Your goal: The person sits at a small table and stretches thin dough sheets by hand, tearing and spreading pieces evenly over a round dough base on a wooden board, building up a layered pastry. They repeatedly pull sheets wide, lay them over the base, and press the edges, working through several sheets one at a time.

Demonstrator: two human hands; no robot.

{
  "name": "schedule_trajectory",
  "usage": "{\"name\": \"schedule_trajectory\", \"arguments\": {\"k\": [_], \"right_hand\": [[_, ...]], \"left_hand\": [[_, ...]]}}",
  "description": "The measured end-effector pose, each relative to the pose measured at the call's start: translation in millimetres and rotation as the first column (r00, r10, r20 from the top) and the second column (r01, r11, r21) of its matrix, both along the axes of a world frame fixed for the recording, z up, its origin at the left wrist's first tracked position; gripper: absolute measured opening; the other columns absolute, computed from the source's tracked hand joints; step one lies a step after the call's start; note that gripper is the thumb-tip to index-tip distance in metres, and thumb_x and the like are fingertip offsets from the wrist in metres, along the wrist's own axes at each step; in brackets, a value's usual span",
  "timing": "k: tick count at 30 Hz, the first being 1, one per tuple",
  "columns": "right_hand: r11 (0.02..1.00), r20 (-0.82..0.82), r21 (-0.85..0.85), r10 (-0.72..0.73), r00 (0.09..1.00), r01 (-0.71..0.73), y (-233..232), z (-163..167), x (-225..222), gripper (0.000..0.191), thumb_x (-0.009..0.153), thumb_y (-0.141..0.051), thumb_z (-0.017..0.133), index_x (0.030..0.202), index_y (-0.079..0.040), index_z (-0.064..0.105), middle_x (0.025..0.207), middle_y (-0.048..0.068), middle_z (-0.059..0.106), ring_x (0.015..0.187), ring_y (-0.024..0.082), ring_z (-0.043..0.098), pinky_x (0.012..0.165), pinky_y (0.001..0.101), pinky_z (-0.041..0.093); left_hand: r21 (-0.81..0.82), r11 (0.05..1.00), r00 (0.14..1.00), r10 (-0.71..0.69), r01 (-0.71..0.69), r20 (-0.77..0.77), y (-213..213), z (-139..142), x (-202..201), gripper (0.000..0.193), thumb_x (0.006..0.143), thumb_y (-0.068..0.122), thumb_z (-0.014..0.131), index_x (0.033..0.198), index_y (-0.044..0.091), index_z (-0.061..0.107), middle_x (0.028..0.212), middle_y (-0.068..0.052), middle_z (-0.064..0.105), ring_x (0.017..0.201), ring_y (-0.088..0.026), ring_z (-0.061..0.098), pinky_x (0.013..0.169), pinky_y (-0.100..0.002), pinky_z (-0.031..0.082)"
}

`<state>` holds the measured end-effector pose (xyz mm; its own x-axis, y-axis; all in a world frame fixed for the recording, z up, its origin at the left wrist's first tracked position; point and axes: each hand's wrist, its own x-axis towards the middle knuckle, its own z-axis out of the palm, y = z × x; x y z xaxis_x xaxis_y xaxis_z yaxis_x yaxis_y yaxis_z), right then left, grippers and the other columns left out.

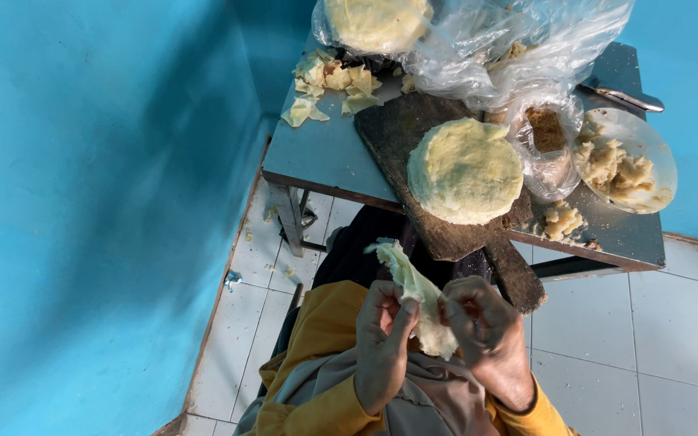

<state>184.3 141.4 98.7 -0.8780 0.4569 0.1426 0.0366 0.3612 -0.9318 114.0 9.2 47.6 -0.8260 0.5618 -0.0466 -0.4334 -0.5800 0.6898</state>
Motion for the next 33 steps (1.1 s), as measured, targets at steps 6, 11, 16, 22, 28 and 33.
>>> {"name": "schedule_trajectory", "arguments": {"k": [6,11,16,22,28,33], "right_hand": [[0.999,0.033,0.046,0.021,0.999,-0.022,-1,9,1,0.016,0.091,0.005,0.062,0.106,0.000,0.062,0.097,0.009,0.070,0.085,0.013,0.073,0.073,0.0279,0.062],[0.955,0.065,0.295,-0.050,0.997,0.029,-8,17,0,0.012,0.086,0.001,0.071,0.097,0.000,0.068,0.095,0.007,0.073,0.082,0.012,0.074,0.069,0.0254,0.061],[0.978,0.013,0.206,-0.031,0.999,0.027,0,7,-1,0.002,0.091,0.002,0.069,0.093,0.002,0.070,0.091,0.007,0.072,0.080,0.011,0.068,0.071,0.0255,0.056],[0.998,0.018,0.048,0.042,0.999,-0.043,5,1,-1,0.007,0.091,0.005,0.068,0.096,0.004,0.072,0.096,0.011,0.070,0.086,0.013,0.065,0.073,0.0277,0.055],[0.962,0.012,0.268,0.043,0.999,-0.045,-7,15,-5,0.015,0.087,0.001,0.070,0.102,0.002,0.074,0.098,0.010,0.073,0.089,0.016,0.072,0.076,0.0287,0.059],[0.939,0.084,0.344,-0.030,0.996,-0.001,-19,27,0,0.019,0.081,-0.005,0.076,0.099,0.000,0.071,0.100,0.010,0.074,0.088,0.018,0.075,0.075,0.0302,0.060]], "left_hand": [[0.005,0.999,0.999,-0.035,0.035,-0.013,-4,4,3,0.006,0.102,0.001,0.060,0.101,0.002,0.055,0.093,-0.004,0.058,0.083,-0.008,0.052,0.077,-0.025,0.046],[0.027,0.995,0.995,-0.092,0.093,-0.031,-5,12,3,0.006,0.100,-0.001,0.061,0.105,-0.001,0.058,0.099,-0.005,0.061,0.087,-0.009,0.055,0.079,-0.026,0.048],[-0.011,0.997,0.997,-0.073,0.073,0.007,-6,13,4,0.009,0.098,0.001,0.059,0.105,0.001,0.055,0.100,-0.005,0.059,0.086,-0.008,0.055,0.079,-0.026,0.048],[-0.072,0.995,0.998,-0.062,0.061,-0.011,-7,6,6,0.006,0.100,0.007,0.055,0.103,0.003,0.051,0.097,-0.005,0.056,0.087,-0.008,0.051,0.080,-0.024,0.046],[-0.130,0.992,0.994,-0.022,0.007,-0.109,-3,-2,8,0.019,0.104,0.017,0.062,0.108,0.004,0.048,0.098,-0.004,0.052,0.088,-0.008,0.049,0.081,-0.025,0.047],[0.017,1.000,1.000,-0.003,0.003,-0.013,0,-3,9,0.016,0.104,0.013,0.061,0.109,0.002,0.050,0.104,-0.006,0.058,0.094,-0.008,0.055,0.088,-0.025,0.049]]}}
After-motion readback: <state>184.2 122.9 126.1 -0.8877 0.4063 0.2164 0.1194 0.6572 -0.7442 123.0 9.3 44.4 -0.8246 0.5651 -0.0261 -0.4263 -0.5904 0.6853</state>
